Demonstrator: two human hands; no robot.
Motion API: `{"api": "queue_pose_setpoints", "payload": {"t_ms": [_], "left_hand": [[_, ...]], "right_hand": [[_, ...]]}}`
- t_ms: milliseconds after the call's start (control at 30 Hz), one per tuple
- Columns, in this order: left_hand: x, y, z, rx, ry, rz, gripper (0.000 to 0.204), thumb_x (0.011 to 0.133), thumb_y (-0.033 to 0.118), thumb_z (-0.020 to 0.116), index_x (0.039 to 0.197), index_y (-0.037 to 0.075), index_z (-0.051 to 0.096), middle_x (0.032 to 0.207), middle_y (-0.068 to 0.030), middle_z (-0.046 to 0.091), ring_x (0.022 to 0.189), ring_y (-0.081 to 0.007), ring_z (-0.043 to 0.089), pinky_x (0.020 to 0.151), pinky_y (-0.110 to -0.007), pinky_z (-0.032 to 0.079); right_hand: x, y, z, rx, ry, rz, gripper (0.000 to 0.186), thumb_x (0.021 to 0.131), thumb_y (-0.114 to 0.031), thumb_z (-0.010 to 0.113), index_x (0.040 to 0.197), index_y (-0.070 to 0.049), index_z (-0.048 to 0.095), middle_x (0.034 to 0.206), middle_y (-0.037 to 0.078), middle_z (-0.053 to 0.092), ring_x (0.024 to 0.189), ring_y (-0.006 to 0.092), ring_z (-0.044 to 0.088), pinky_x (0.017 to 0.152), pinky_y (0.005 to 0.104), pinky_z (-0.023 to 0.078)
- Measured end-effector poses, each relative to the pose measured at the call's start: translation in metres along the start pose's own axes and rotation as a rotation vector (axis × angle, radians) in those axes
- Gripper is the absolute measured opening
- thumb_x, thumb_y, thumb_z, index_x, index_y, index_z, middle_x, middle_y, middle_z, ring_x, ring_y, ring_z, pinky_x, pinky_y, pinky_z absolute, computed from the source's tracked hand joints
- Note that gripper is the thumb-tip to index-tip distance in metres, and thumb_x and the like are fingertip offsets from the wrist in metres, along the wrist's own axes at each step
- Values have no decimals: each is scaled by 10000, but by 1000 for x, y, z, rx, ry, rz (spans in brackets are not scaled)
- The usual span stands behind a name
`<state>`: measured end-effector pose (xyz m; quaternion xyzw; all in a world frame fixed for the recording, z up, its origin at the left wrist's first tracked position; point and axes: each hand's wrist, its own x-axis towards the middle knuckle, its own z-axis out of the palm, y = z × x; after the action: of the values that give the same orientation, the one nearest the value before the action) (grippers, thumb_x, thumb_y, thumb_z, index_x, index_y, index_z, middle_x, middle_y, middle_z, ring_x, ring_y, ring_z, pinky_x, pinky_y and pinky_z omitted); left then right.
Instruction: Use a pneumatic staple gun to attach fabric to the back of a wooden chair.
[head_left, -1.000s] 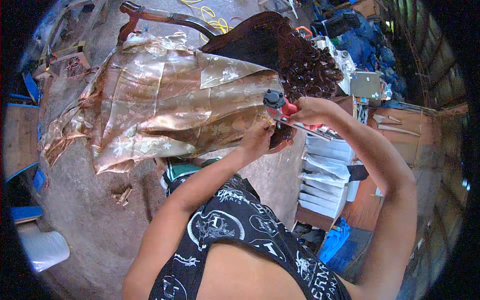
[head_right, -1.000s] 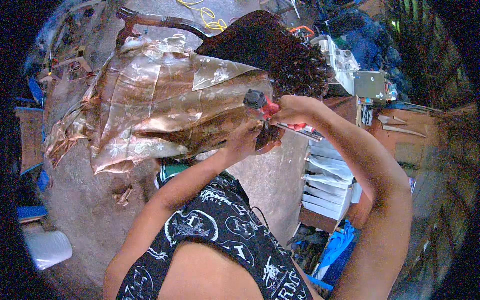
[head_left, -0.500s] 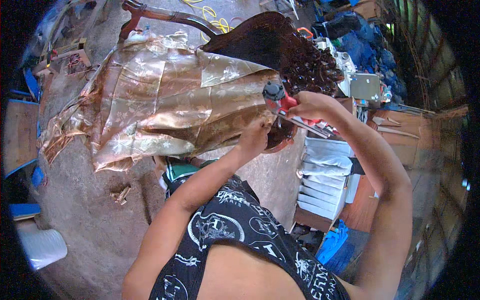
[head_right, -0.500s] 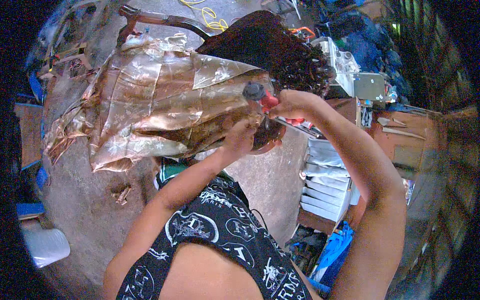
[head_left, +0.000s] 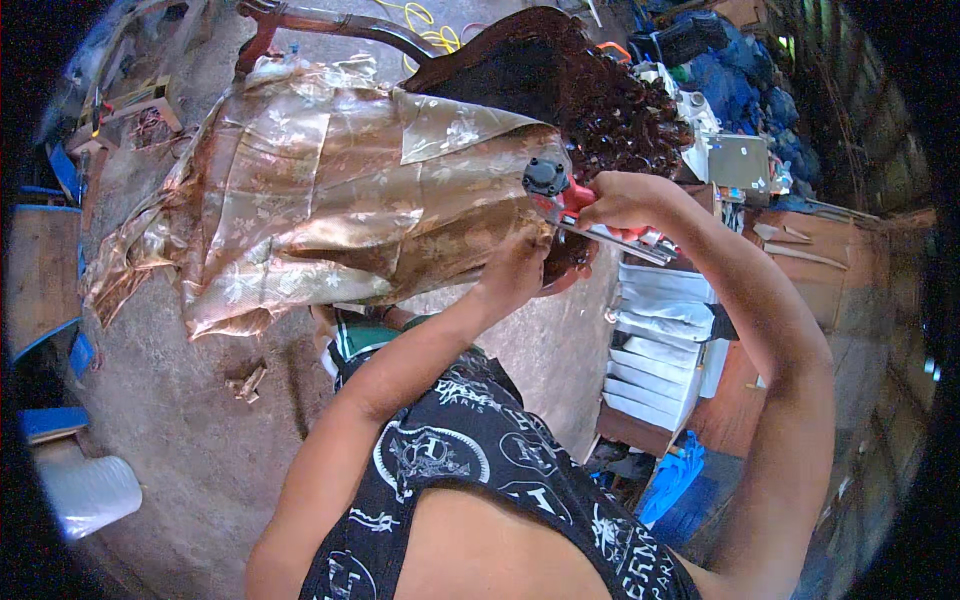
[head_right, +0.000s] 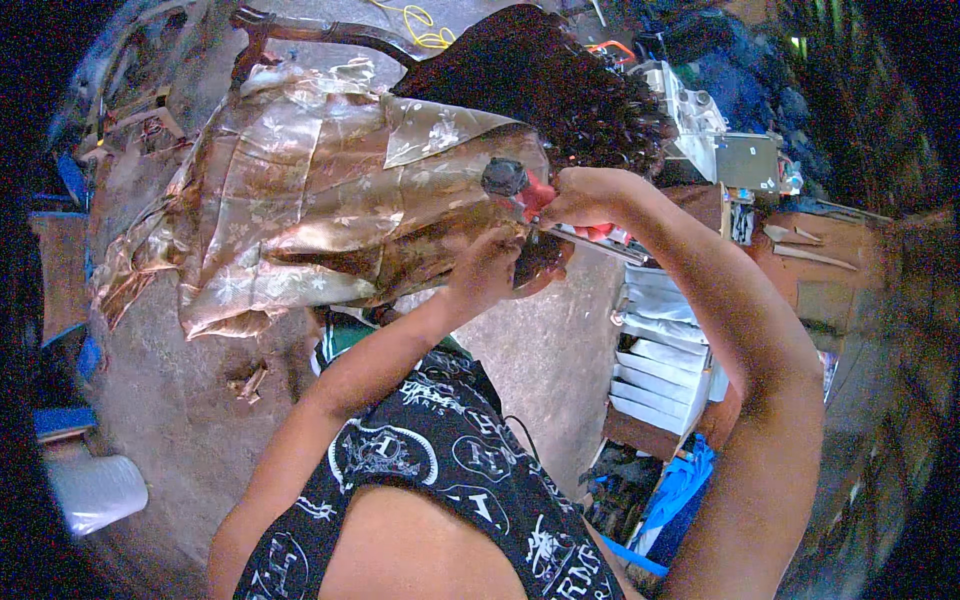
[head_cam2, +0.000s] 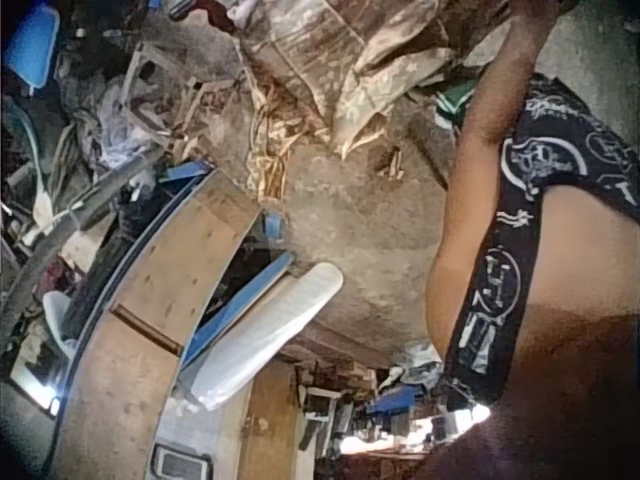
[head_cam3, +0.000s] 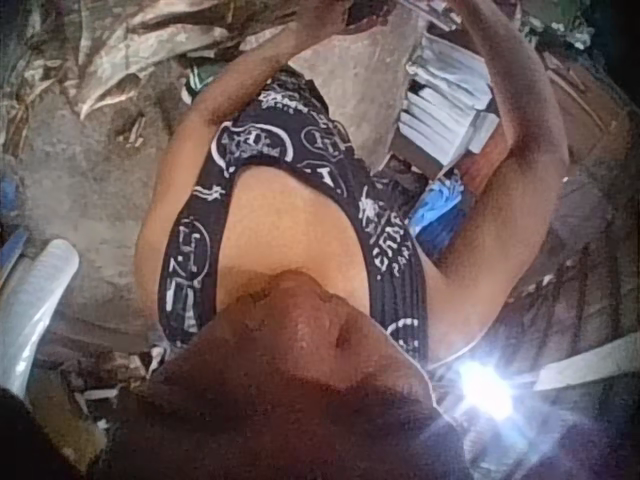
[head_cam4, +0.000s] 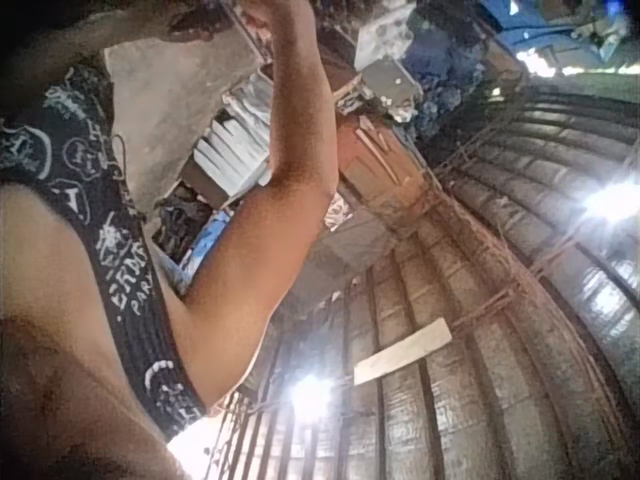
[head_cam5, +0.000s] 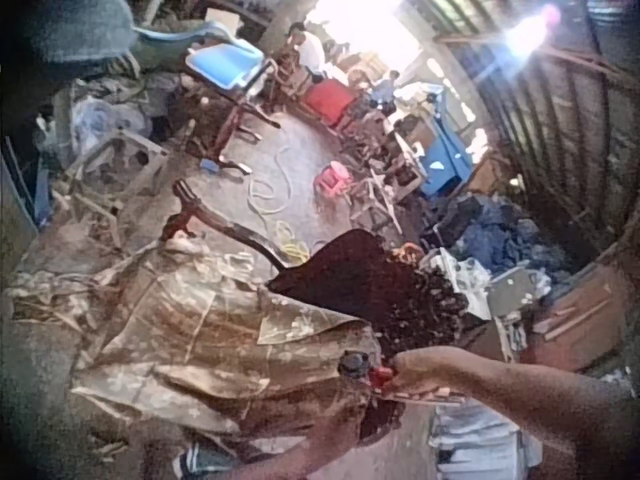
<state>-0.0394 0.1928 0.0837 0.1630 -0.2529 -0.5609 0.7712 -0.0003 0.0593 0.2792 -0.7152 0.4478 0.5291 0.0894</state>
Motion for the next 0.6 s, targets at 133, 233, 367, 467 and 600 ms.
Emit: {"api": "queue_pose_setpoints", "payload": {"t_ms": [133, 233, 367, 467, 600], "left_hand": [[3, -11, -3, 59, -44, 8, 256, 918, 82, 457, 1131, 8, 577, 1036, -139, 684, 868, -228, 680, 737, -328, 546], [7, -19, -5, 101, -77, 17, 277, 893, 93, 494, 1148, 25, 578, 1059, -124, 685, 867, -220, 683, 730, -315, 549], [13, -23, -5, 155, -125, 24, 319, 860, 107, 544, 1171, 47, 580, 1090, -103, 686, 866, -209, 686, 720, -297, 554], [14, -19, 0, -210, -118, -119, 294, 868, 103, 527, 1145, 19, 581, 1069, -125, 687, 860, -230, 687, 730, -303, 556], [17, -48, -12, -191, -125, -71, 274, 882, 102, 502, 1123, -7, 577, 1069, -134, 681, 901, -249, 679, 760, -299, 554]], "right_hand": [[4, 0, 0, 0, -25, -26, 373, 773, -382, 690, 871, -22, 669, 612, 83, 606, 511, 190, 614, 480, 333, 507], [0, -5, -1, -23, -31, -20, 382, 777, -373, 689, 845, 2, 665, 622, 96, 617, 513, 195, 619, 483, 335, 510], [2, -7, -1, -68, -28, -9, 363, 798, -371, 687, 831, -10, 670, 593, 71, 615, 508, 178, 627, 488, 319, 498], [2, -6, -1, -122, -53, -4, 365, 799, -371, 688, 808, -6, 671, 595, 72, 620, 511, 176, 627, 485, 321, 494], [-2, -18, -3, -102, -50, 0, 368, 796, -371, 686, 785, -4, 669, 589, 70, 616, 509, 174, 625, 482, 323, 489]]}}
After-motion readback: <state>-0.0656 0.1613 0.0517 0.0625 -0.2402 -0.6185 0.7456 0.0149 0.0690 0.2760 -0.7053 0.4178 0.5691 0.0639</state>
